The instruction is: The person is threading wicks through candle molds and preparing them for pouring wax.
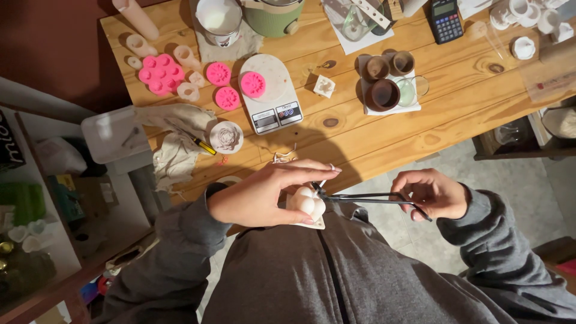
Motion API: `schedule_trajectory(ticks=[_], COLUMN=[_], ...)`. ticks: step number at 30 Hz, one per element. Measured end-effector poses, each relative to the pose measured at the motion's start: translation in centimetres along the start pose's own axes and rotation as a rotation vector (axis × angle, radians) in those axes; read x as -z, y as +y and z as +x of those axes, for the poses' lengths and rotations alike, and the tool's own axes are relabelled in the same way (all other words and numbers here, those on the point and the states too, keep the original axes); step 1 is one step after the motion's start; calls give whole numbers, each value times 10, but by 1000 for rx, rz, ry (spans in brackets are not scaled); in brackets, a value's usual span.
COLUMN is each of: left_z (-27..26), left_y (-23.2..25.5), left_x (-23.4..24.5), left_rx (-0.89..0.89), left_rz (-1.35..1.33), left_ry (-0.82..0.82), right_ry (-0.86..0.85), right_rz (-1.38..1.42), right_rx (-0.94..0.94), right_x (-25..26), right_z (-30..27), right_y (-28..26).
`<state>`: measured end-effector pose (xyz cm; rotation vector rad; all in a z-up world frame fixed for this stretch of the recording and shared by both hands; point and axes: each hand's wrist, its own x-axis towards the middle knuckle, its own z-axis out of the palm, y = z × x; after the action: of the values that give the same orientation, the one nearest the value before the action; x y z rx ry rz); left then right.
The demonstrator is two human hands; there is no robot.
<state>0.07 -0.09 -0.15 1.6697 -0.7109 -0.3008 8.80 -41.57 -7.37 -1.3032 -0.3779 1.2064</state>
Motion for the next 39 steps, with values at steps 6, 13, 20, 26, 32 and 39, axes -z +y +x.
schedule_trajectory(ticks=[6,13,20,26,32,39], left_z=[-2,-17,-32,-45,-42,-34], left_y=[-8,-43,-73,-88,-90,-110], left_x=[-3,4,-17,-38,-39,-45], left_rx=[10,173,217,273,328,364], left_rz=[-31,-162,-366,-448,-521,-792], left_ry=[10,111,201,237,325,635], right_ry=[14,320,743,836,854,755], right_rz=[-86,-350,-1164,-1332,-1362,-1095], right_rx=[46,188,196,343,340,474], right_x=[3,50,66,65,54,2], right_z=[2,19,125,162,170,159], right_y=[4,99,252,291,280,177])
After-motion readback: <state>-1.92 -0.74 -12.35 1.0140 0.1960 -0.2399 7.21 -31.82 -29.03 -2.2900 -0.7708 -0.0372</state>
